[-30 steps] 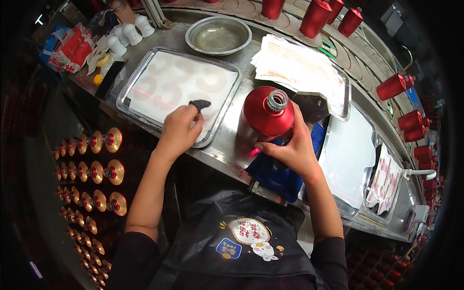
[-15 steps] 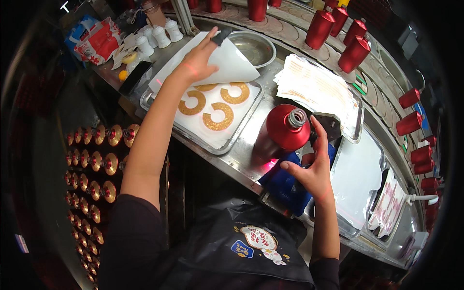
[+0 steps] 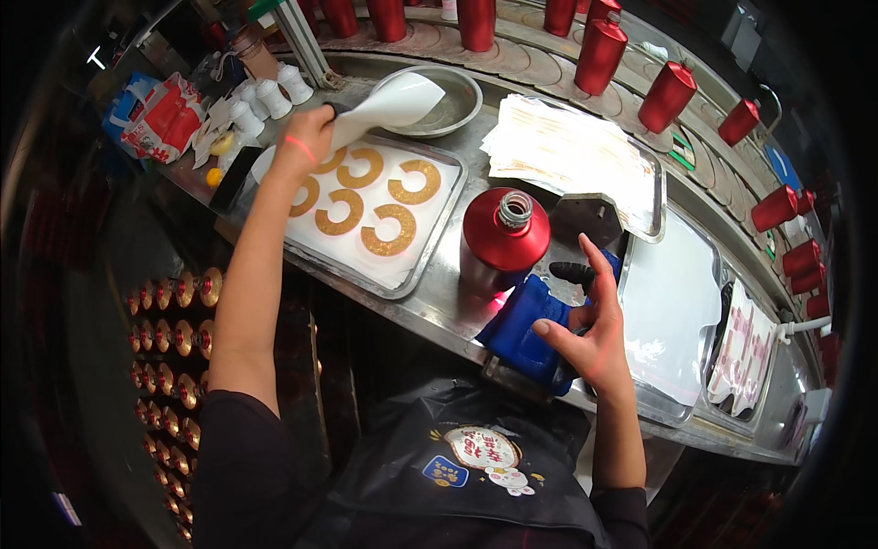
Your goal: The person applies a gold circular sticker to the neck of a red bottle, then wipes the bottle with a blue cloth. The person repeats this process for multiple bottles, placing each finished bottle on a nearby tray.
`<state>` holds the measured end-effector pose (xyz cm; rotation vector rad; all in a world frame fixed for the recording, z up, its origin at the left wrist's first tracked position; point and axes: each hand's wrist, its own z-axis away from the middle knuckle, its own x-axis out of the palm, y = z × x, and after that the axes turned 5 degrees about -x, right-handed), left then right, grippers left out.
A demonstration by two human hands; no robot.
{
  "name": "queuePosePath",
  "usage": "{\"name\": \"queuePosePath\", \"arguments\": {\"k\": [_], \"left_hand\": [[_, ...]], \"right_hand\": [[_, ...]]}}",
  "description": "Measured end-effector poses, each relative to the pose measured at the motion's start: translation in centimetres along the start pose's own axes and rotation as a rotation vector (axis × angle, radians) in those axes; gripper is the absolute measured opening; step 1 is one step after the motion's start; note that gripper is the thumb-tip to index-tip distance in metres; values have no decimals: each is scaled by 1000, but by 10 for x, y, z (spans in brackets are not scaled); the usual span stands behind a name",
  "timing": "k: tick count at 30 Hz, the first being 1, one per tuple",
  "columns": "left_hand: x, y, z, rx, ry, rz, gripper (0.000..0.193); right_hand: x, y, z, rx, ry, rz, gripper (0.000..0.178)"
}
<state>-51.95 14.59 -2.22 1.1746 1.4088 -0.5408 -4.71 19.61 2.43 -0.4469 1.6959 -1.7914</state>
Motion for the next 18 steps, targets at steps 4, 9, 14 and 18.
{"name": "queuePosePath", "arguments": {"k": [4,9,14,18], "left_hand": [[-46,30,-23,90,142,1,12],[-89,126,-29,135,291,207,16],[-88,249,-25,543,468,351,28],[-64,354,-20,873,430,499,28]], "right_hand": [[-8,4,21,58,46,21,92],[-39,33,50,-34,300,129,54],[-98,71,100,72,585,752,36],[-157,95,148,473,810,1094,43]]}}
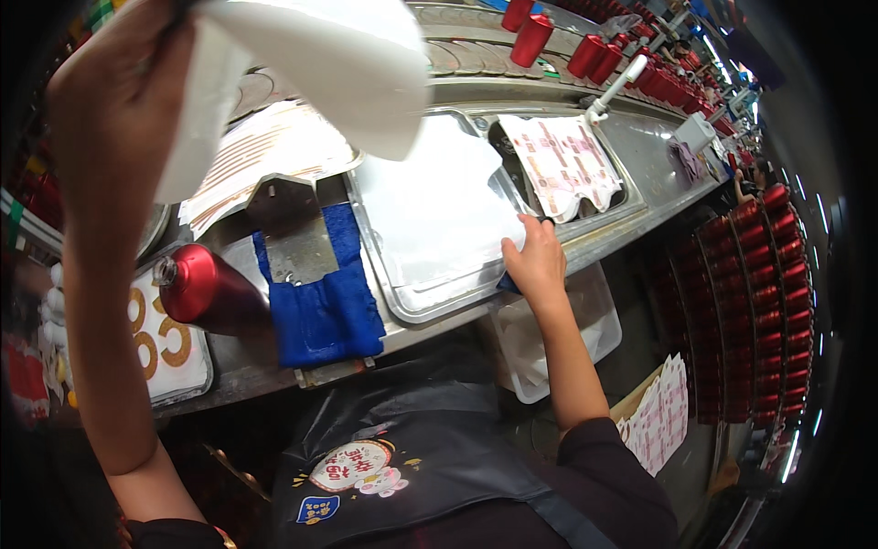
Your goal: The person applies a gold circular sticker to the neck of a red bottle, then wipes the bottle with a blue cloth. The person repeats this process for multiple bottles, placing each finished bottle on a nearby tray.
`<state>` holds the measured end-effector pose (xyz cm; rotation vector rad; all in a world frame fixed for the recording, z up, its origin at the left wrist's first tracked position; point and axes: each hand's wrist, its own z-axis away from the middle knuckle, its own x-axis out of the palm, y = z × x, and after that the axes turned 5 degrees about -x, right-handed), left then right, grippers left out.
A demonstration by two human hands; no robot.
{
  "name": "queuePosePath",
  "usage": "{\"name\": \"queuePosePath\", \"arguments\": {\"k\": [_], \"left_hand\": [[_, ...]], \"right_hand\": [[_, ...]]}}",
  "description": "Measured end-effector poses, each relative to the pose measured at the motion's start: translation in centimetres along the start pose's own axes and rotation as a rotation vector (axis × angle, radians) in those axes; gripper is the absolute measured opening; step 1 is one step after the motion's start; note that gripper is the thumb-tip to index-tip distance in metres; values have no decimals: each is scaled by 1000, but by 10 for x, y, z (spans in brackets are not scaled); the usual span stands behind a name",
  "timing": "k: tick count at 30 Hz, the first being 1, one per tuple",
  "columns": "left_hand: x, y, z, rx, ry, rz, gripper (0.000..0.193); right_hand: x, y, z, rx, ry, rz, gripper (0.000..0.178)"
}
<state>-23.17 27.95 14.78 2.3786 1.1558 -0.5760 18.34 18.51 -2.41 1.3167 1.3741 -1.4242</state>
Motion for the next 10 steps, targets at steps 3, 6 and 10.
{"name": "queuePosePath", "arguments": {"k": [3,6,10], "left_hand": [[73,43,-15,134,-21,-98,23],[142,103,1,137,105,80,6],[201,142,43,105,-26,114,7]], "right_hand": [[-5,30,-9,144,-112,140,47],[4,32,-3,146,-77,132,44],[12,33,-7,166,-70,15,35]]}}
